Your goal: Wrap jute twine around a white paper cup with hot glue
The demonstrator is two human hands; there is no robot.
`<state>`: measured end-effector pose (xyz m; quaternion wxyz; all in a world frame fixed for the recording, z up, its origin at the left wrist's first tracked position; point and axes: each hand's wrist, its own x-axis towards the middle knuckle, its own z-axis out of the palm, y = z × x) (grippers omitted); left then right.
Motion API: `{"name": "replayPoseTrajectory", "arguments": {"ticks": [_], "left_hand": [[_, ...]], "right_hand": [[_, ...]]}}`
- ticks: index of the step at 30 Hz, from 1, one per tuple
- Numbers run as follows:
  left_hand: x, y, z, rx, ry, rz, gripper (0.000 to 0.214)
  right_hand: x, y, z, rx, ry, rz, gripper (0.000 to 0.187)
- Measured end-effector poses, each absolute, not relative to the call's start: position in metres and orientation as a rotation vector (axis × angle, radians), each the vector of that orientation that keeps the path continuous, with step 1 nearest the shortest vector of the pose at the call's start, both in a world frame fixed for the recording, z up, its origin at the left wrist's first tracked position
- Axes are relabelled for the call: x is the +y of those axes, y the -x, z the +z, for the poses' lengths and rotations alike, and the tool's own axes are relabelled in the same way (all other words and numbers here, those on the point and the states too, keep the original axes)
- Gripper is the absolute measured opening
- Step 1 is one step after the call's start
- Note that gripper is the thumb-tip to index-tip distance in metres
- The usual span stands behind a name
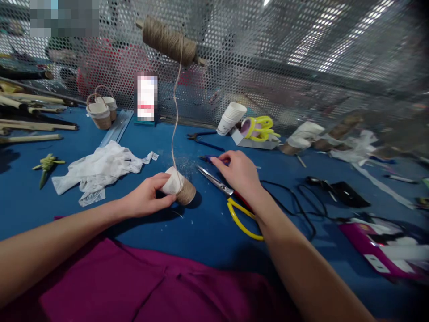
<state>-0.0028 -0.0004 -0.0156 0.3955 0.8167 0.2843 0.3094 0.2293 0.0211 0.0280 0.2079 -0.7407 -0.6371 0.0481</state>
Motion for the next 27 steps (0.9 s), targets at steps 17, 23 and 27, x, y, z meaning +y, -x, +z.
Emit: {"name": "replayPoseTrajectory", "arguments": {"ticks": [17,23,27], "left_hand": [[-0.009,0.001,-0.008,0.740,-1.780,0.650,0.025],[-0.012,0.000,-0.003,0.716,-1.793,0.643,0.022],[-0.014,0.000,-0.002,0.700,-1.789,0.641,0.021]], "right_hand": [[-0.016,-0.184,0.041,-1.820,1.246,0.943,0.015],[-0.018,-0.187,0.034,-1.756,1.309,0.861,0.017],[-0.019,-0.188,0.031,-1.757,1.340,0.826,0.018]]}}
